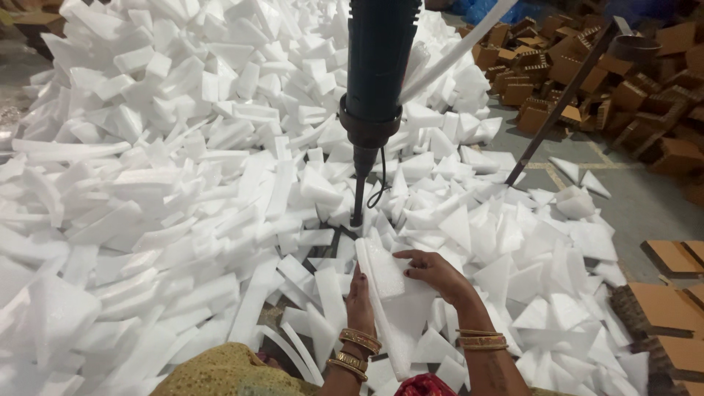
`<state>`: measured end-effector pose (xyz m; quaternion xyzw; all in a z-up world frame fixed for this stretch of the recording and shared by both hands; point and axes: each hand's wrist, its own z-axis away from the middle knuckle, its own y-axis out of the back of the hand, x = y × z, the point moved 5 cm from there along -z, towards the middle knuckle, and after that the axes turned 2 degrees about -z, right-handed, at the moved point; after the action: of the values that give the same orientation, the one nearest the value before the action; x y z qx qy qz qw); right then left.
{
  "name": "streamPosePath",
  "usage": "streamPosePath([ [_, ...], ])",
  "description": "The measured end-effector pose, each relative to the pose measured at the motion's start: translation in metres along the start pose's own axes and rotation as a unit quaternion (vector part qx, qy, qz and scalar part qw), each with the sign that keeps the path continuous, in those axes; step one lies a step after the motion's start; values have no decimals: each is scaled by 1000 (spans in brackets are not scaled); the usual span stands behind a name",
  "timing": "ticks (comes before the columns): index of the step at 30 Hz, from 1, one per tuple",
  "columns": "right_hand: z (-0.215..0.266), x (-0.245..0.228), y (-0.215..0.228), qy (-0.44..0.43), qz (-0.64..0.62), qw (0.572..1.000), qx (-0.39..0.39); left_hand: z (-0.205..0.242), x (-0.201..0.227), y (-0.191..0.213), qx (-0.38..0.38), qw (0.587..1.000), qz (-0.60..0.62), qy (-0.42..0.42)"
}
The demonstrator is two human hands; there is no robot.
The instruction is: The person sits on the floor and uses a handheld hot wire cutter to slice white foam pieces into smaller shapes. They pick up foam pieces from a large pile, position them under the cutter, and then place the cut pieces back onto the pile.
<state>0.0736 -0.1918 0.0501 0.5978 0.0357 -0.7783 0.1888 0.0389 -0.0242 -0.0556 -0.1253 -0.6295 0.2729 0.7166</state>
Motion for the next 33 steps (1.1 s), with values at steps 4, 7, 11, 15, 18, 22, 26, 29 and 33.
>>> streamPosePath([
  [4,-12,-31,3,51,-13,999,0,-11,33,-12,-28,998,4,-51],
  [7,-30,-65,13,62,-45,997,1,-38,69,-30,-73,986,-8,-151],
  [11,-55,-124,31,114,-72,991,-19,-87,132,-76,-138,978,93,-123],
  [15,-59,-149,35,132,-97,986,-35,-86,167,-95,-90,987,124,-43],
  [18,-39,-140,31,148,-61,987,-18,-53,151,-86,-119,973,197,13],
  [22,2,-113,9,112,1,994,13,-1,130,-46,-43,937,-198,-284],
  [26,32,-104,-13,98,68,993,-4,29,87,-21,-23,996,-6,-85],
  [29,40,-101,-23,67,98,993,-2,40,83,-13,-21,998,-4,-66],
  [33,47,-101,-28,53,104,993,4,41,80,-12,-31,997,-10,-64],
])
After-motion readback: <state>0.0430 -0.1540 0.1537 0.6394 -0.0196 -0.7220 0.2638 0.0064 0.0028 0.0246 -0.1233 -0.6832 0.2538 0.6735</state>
